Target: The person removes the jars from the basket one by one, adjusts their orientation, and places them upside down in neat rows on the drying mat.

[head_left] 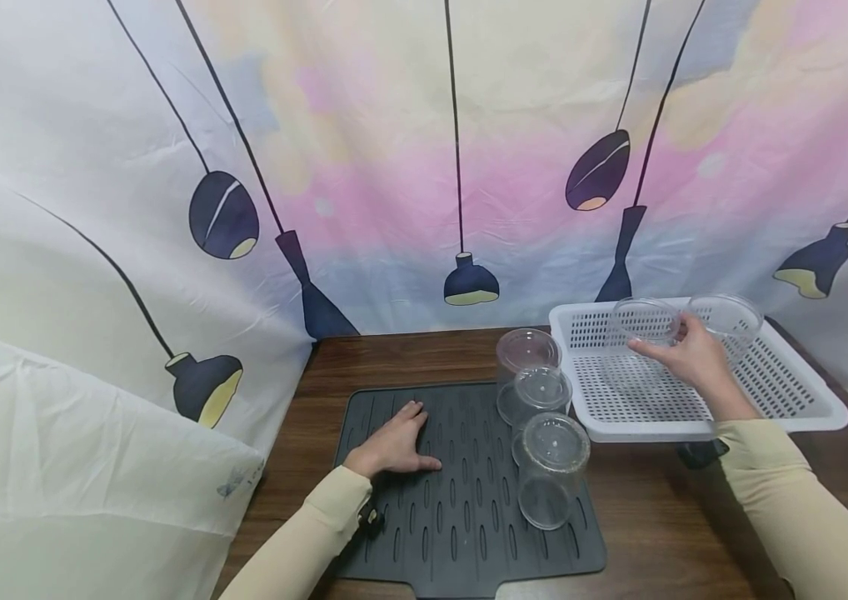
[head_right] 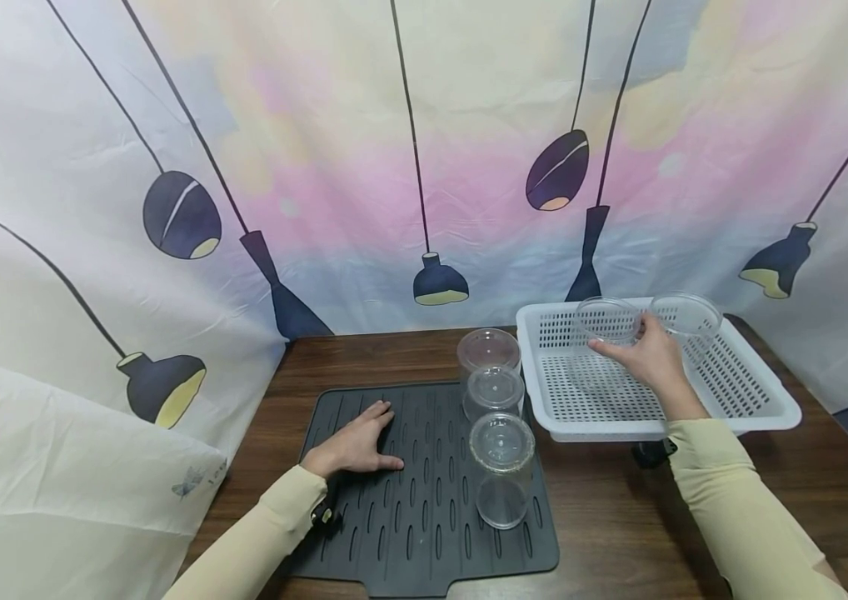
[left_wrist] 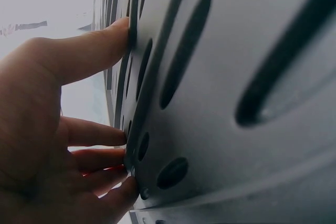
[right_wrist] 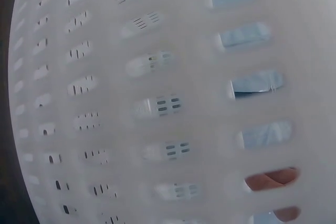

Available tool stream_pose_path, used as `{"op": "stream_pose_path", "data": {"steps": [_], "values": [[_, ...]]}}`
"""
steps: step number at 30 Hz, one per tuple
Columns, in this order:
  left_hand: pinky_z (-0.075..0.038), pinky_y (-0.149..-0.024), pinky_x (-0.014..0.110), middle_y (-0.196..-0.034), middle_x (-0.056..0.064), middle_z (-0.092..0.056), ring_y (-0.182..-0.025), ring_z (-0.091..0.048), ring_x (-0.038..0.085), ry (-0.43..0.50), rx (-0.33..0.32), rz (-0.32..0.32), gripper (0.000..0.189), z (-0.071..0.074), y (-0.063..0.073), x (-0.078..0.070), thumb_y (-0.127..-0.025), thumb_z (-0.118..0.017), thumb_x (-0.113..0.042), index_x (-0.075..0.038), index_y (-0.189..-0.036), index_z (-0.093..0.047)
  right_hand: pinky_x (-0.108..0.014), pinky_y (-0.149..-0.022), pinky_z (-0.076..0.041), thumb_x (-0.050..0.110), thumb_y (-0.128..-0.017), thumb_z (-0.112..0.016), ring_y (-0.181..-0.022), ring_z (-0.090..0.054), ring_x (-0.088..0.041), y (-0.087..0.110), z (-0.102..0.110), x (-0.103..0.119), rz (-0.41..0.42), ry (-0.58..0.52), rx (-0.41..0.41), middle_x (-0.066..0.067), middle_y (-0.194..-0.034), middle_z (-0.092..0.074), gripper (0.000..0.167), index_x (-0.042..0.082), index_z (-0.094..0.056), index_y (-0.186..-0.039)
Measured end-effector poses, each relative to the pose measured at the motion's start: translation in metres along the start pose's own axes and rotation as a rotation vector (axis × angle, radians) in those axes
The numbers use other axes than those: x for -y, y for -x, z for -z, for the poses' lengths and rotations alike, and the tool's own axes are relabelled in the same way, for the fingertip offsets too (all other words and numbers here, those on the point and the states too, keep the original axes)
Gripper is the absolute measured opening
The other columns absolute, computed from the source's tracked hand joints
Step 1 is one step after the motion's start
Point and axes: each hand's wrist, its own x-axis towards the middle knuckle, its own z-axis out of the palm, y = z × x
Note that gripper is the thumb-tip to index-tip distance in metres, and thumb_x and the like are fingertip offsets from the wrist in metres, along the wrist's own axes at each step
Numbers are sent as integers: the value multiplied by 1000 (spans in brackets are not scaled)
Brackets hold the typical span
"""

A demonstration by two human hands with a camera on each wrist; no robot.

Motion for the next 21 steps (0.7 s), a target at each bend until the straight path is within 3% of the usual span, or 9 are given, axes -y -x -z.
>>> {"op": "stream_pose_path", "data": {"steps": [9,21], "values": [[-32,-114,48,-159,15,-27,-149,-20,30,0,2,11,93,-1,1,0,-80,-74,-54,0,-147,-40,-67,-102,-35,72,-73,-68,-130,-34,-57,4,2,1,2,-50,10,-40,-146,-28,125,-3,-9,-154],[-32,-114,49,-159,15,-28,-149,-21,30,2,-2,3,93,-1,1,0,-80,-74,-53,1,-147,-40,-66,-101,-36,67,-76,-69,-130,-36,-56,5,3,1,21,-50,-14,-40,-145,-32,118,-5,-15,-152]]}}
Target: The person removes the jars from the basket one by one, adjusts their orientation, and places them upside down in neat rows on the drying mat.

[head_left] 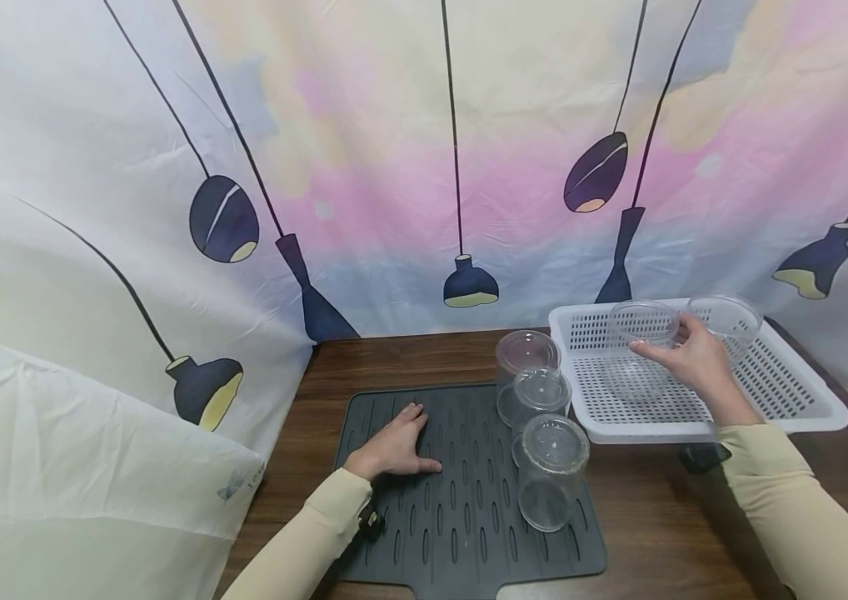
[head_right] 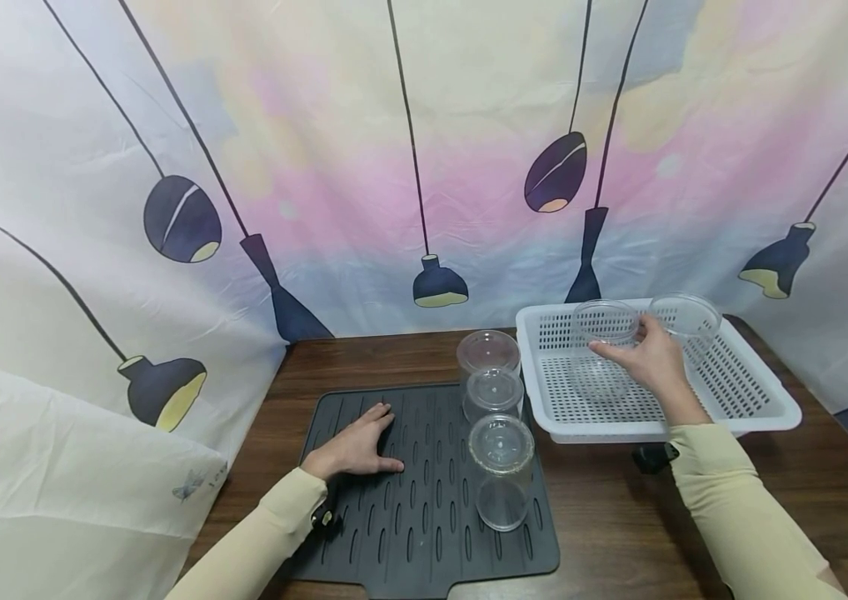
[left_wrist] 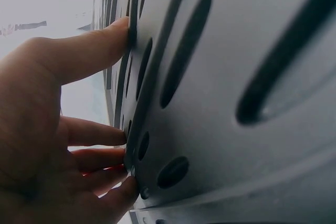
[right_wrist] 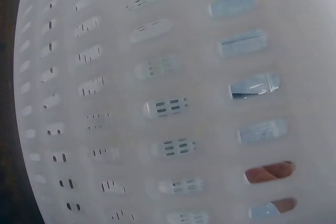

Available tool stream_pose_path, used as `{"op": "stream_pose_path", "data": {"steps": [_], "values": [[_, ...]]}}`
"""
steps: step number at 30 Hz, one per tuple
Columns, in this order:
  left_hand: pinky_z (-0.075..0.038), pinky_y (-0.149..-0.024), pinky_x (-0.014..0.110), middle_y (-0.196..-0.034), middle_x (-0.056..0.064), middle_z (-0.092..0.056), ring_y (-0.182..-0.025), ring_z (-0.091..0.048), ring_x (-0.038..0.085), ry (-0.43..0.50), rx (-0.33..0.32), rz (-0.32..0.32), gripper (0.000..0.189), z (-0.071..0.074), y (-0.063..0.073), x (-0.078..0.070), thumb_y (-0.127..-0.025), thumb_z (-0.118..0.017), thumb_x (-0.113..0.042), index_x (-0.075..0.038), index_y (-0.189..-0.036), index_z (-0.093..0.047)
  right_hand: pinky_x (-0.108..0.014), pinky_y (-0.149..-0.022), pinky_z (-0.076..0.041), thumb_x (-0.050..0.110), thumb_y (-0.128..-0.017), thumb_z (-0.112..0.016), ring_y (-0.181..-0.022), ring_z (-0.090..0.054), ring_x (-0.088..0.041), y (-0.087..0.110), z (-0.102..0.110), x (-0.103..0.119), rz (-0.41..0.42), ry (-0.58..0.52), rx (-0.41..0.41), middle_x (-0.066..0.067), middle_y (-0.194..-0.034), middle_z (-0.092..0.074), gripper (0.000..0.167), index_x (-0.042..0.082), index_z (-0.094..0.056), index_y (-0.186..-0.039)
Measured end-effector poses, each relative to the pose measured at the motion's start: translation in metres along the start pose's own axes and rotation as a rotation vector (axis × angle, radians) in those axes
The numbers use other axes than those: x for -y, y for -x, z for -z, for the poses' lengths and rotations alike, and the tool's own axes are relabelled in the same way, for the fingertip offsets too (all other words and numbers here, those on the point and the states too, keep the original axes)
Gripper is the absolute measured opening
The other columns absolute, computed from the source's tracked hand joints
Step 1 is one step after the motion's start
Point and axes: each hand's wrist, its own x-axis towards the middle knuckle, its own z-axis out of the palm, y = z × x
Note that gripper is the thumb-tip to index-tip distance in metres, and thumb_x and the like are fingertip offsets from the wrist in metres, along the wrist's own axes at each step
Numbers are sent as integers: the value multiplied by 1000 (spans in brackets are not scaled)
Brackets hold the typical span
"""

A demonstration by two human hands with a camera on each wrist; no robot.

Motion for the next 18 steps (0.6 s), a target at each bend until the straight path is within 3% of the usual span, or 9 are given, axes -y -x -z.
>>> {"op": "stream_pose_path", "data": {"steps": [8,18], "values": [[-32,-114,50,-159,15,-28,-149,-21,31,0,-1,-2,93,-1,0,0,-80,-75,-52,1,-147,-40,-65,-97,-40,68,-73,-71,-129,-40,-54,2,-1,-1,19,-17,-36,-38,-143,-38,112,-3,-28,-149],[-33,-114,49,-159,17,-27,-149,-21,32,6,-1,-8,93,1,1,-1,-80,-74,-53,2,-147,-40,-66,-99,-38,69,-76,-69,-127,-41,-55,7,6,3,51,-23,-35,-38,-141,-41,108,-3,-31,-147]]}}
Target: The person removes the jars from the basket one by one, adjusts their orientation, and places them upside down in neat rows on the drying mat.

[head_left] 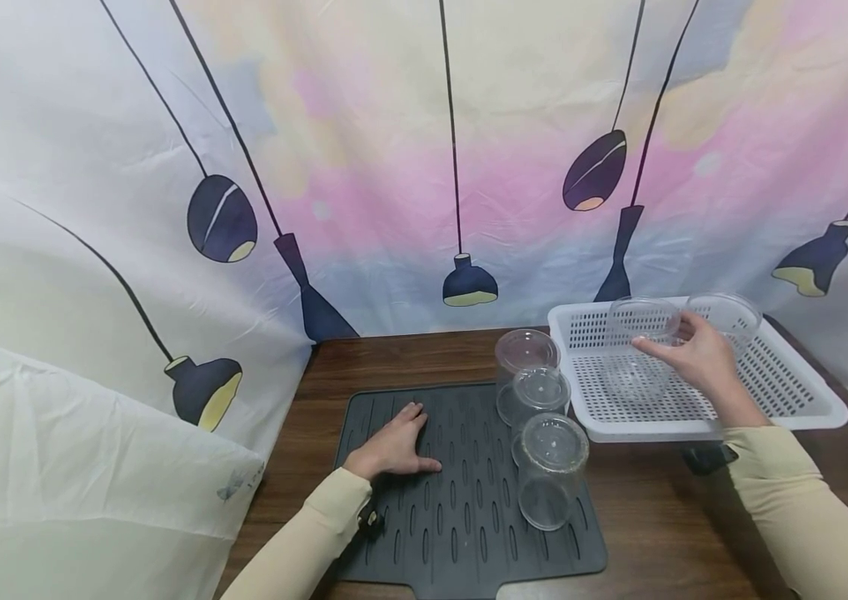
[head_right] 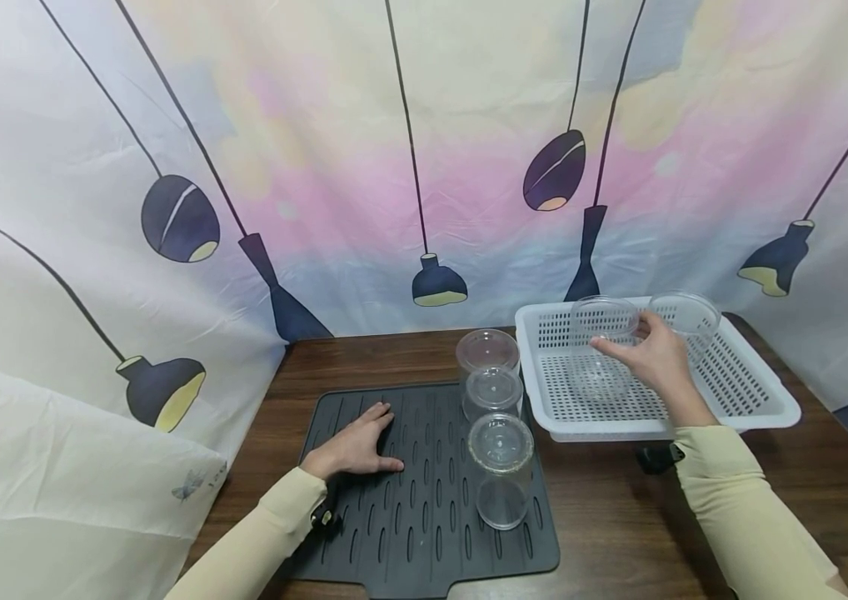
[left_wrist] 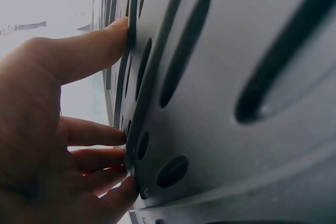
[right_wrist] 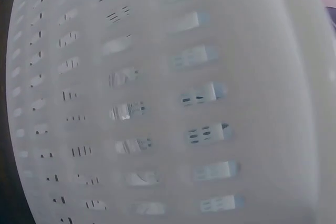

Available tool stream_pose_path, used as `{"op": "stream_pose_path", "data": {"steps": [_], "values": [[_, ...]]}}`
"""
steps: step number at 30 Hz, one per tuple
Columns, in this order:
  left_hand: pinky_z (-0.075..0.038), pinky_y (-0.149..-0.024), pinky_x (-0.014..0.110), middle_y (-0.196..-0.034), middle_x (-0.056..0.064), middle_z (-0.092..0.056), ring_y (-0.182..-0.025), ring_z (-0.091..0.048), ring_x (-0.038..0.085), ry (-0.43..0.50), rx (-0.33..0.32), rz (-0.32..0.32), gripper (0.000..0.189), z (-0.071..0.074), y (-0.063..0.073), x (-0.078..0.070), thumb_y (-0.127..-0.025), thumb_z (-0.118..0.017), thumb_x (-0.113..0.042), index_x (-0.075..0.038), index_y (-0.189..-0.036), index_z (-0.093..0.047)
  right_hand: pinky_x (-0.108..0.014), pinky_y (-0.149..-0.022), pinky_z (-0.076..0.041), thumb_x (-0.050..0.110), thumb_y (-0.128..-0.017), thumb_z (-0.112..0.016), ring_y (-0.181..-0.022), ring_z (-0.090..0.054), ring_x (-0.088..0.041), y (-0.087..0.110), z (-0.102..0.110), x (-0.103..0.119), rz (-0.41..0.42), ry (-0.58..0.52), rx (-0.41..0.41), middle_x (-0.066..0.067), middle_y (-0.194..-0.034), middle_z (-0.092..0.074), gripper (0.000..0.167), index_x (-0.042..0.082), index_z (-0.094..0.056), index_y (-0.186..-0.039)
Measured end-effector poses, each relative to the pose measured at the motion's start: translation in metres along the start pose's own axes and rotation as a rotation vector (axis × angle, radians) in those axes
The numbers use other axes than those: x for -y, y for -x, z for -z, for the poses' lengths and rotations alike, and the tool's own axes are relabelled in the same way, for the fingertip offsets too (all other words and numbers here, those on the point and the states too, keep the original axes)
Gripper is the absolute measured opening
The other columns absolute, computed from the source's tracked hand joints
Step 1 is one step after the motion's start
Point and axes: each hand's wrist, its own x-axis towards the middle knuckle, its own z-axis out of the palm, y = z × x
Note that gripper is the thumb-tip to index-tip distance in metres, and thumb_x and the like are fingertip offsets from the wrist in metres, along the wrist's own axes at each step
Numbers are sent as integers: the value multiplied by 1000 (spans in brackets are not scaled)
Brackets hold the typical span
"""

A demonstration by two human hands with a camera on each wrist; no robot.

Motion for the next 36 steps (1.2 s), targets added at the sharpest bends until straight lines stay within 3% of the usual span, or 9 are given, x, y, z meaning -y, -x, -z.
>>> {"op": "stream_pose_path", "data": {"steps": [15,24,30,32,36], "values": [[-32,-114,49,-159,16,-27,-149,-20,31,6,2,5,92,-1,0,0,-81,-74,-52,2,-147,-39,-65,-96,-42,60,-80,-71,-125,-44,-55,9,13,13,59,-97,-3,-37,-142,-39,95,-5,-37,-141],[-32,-114,49,-159,17,-27,-149,-20,32,9,-2,4,93,1,0,-1,-80,-74,-53,2,-147,-40,-61,-96,-44,50,-82,-74,-123,-49,-51,12,22,20,119,-166,-45,-33,-138,-46,94,-3,-33,-148],[-31,-114,50,-159,17,-27,-149,-20,32,13,-2,4,92,2,1,-2,-80,-75,-52,2,-147,-40,-39,-86,-52,46,-83,-75,-121,-52,-47,14,25,25,147,-176,-70,-25,-132,-51,81,1,-41,-142],[-32,-114,50,-159,17,-27,-149,-20,32,10,-3,2,92,2,1,-2,-80,-75,-52,2,-146,-40,-41,-87,-52,45,-83,-75,-122,-50,-48,16,26,27,150,-181,-69,-25,-133,-51,81,2,-40,-143],[-32,-114,50,-158,17,-28,-149,-21,32,8,-5,-1,92,1,1,-1,-80,-75,-52,3,-146,-40,-64,-97,-41,44,-84,-74,-126,-45,-51,19,29,30,146,-197,-49,-29,-140,-45,89,2,-31,-150]]}}
